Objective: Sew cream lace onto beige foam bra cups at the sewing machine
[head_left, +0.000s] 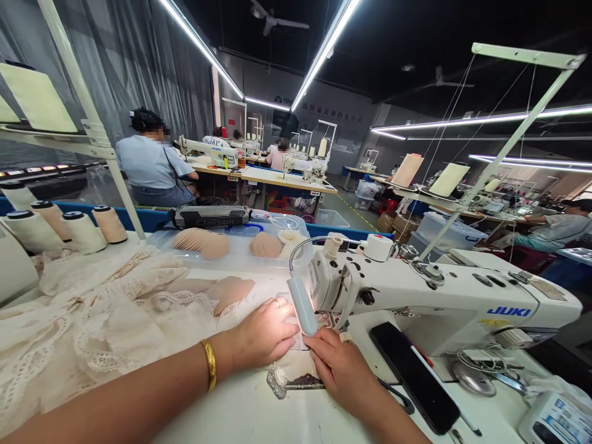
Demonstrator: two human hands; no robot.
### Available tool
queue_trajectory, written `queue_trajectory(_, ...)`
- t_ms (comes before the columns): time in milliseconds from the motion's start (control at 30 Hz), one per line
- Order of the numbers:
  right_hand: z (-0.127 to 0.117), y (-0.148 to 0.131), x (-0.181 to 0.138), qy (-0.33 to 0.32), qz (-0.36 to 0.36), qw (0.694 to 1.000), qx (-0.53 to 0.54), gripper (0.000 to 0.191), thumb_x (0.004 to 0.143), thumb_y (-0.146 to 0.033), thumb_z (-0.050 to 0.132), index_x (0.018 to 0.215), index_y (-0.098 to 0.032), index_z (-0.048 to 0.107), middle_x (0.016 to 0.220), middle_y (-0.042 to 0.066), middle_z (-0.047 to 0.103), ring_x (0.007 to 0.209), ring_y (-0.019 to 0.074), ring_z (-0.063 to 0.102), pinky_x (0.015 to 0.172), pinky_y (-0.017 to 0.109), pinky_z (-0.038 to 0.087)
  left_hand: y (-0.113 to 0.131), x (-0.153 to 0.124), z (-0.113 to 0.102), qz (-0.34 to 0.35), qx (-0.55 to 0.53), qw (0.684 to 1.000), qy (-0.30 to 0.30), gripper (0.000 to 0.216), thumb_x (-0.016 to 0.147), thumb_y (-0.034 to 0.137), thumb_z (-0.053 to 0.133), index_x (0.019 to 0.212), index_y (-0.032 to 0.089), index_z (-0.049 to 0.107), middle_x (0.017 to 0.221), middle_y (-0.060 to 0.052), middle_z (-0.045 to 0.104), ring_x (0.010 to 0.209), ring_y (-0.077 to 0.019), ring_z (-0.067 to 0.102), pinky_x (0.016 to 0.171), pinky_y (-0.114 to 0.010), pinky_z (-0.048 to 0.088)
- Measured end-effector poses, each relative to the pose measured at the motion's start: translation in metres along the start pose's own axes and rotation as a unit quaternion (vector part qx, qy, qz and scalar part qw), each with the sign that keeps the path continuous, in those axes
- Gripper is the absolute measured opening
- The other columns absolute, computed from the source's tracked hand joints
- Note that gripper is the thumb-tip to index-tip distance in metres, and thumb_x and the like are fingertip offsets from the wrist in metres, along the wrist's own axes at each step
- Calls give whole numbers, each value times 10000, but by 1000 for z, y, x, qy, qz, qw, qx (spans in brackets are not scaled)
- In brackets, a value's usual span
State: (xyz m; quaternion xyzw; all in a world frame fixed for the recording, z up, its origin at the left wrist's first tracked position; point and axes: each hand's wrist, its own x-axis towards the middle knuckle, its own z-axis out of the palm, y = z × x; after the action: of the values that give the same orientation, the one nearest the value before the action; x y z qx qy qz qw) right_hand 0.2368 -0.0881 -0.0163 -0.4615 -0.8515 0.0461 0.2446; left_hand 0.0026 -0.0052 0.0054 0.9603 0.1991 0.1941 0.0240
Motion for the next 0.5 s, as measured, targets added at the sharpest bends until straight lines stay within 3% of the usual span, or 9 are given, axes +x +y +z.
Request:
queue_trajectory(100,2,3,0,6,1,1000,4,338,1008,-89,431,1145,-218,712,954,78,681,816,234,657,672,316,465,-2,1,5,-19,-12,1000,3,112,968,170,583,986,218,683,1025,-97,719,1012,-299,636,969,-422,485)
queue_trajectory(200,4,1,-2,22,15,999,41,332,1029,-145,411,1117,-226,721,953,86,693,840,247,651,715,340,465,-5,-2,5,-42,-25,999,9,211,934,90,530,1053,212,653,961,-77,710,905,-269,636,897,-388,512)
queue_trajectory(300,7,-15,-2,31,102,980,169,228,1059,-288,465,1094,-244,686,937,68,715,860,255,651,764,359,469,2,-19,-7,-59,-34,997,19,291,909,28,463,1102,182,618,942,-89,703,812,-258,618,783,-376,518)
queue_trajectory(367,8,-31,1,29,193,924,328,188,1041,-402,557,1150,-259,613,904,26,718,817,233,645,760,342,468,20,-37,-20,-56,-63,996,30,320,924,36,468,1173,184,602,1017,-97,712,901,-260,640,837,-380,522)
queue_trajectory(433,10,-50,6,35,256,843,472,302,990,-455,662,1197,-268,545,833,-33,681,765,199,622,752,314,458,49,-57,-31,-76,-170,982,39,310,948,114,573,1239,218,599,1185,-99,708,1105,-272,639,984,-402,498)
queue_trajectory(467,11,-59,8,44,270,807,523,350,959,-456,711,1196,-270,533,796,-58,650,749,185,609,757,304,452,66,-67,-34,-122,-269,955,25,329,951,196,662,1272,234,604,1286,-105,688,1191,-282,620,1042,-413,478)
queue_trajectory(500,12,-68,9,58,274,780,560,387,927,-452,758,1184,-269,534,765,-75,622,742,175,600,764,297,449,82,-75,-34,-174,-382,907,3,341,925,302,756,1236,242,632,1281,-95,698,1171,-278,636,1026,-396,490)
